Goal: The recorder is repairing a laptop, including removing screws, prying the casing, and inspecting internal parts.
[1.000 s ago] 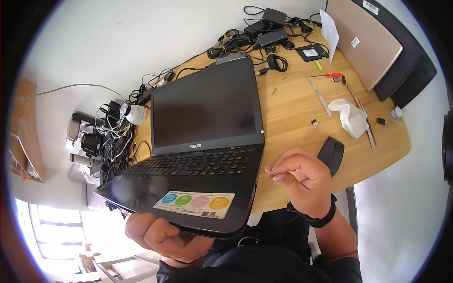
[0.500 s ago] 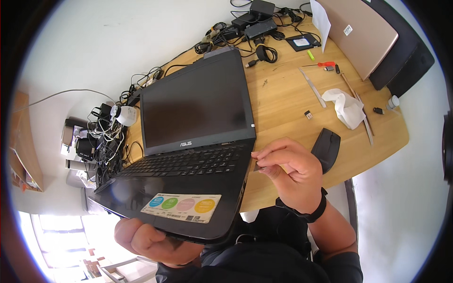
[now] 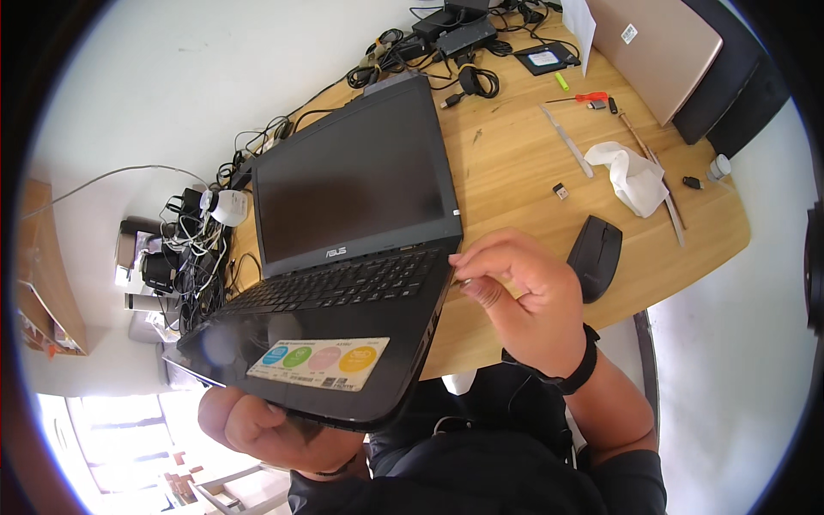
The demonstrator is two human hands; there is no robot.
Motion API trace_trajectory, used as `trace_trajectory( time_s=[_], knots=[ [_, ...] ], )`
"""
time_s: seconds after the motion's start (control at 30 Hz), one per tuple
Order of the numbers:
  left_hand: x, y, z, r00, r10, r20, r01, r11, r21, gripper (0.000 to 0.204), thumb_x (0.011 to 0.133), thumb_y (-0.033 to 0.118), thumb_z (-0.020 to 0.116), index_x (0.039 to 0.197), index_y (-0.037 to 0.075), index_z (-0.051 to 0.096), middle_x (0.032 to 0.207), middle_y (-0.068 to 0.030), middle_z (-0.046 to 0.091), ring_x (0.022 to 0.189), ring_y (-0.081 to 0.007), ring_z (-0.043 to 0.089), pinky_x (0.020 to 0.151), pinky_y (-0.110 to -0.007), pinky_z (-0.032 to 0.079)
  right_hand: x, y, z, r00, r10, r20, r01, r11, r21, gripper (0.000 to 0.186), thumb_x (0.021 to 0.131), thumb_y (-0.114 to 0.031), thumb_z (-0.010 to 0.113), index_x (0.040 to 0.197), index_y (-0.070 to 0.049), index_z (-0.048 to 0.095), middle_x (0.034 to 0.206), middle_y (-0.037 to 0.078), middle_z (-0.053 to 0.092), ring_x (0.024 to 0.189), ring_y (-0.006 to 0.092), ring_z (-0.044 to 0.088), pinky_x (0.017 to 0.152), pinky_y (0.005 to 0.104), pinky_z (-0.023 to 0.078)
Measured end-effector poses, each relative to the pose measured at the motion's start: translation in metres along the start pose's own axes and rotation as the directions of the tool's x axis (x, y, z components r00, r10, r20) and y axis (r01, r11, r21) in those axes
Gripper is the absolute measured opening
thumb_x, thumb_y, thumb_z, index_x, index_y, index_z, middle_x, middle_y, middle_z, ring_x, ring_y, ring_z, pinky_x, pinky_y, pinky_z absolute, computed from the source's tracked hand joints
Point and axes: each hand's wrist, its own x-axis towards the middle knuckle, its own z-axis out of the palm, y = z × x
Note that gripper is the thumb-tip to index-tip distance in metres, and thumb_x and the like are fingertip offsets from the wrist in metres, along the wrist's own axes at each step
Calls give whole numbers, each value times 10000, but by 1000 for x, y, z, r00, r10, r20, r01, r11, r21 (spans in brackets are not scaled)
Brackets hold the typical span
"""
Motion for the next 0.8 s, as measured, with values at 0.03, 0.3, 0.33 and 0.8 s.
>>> trace_trajectory(
  time_s=[0.03, 0.3, 0.33, 0.8],
  knots=[
    [0, 0, 0, 1000, 5, -7, -6, 1000, -22, 718, 721, 326, 991, 1095, 151, 404, 1123, -63, 413, 1056, -228, 562, 934, -382, 521, 0, -1, -4, 1000, 25, -2, -25, 999, -45, 119, 929, 78, 729, 1027, 12, 719, 1004, 113, 717, 857, 186, 717, 792, 291, 577],
    [12, 0, -11, 997, -1, 76, 4, 999, -42, 768, 615, 220, 1008, 1092, 164, 409, 1114, -45, 381, 1042, -219, 508, 965, -354, 438, -2, -5, -17, 916, 392, -90, -398, 850, -344, 174, 935, -46, 733, 1097, 15, 714, 886, 130, 753, 720, 242, 706, 703, 337, 554],
    [12, -1, -12, 996, -16, 92, 22, 998, -63, 763, 609, 202, 1002, 1088, 165, 409, 1114, -44, 379, 1038, -216, 501, 965, -349, 431, -3, -3, -18, 924, 377, -64, -369, 837, -405, 179, 937, -46, 730, 1103, 19, 709, 892, 140, 755, 723, 244, 707, 702, 342, 554],
    [14, -36, -33, 979, 108, 172, -112, 994, 14, 723, 620, 121, 959, 1214, 89, 549, 1213, -118, 493, 1098, -273, 520, 946, -403, 436, -9, -5, -29, 946, 306, 106, -175, 758, -628, 159, 953, -22, 698, 1101, 34, 687, 878, 154, 742, 728, 226, 680, 702, 336, 531]
  ],
)
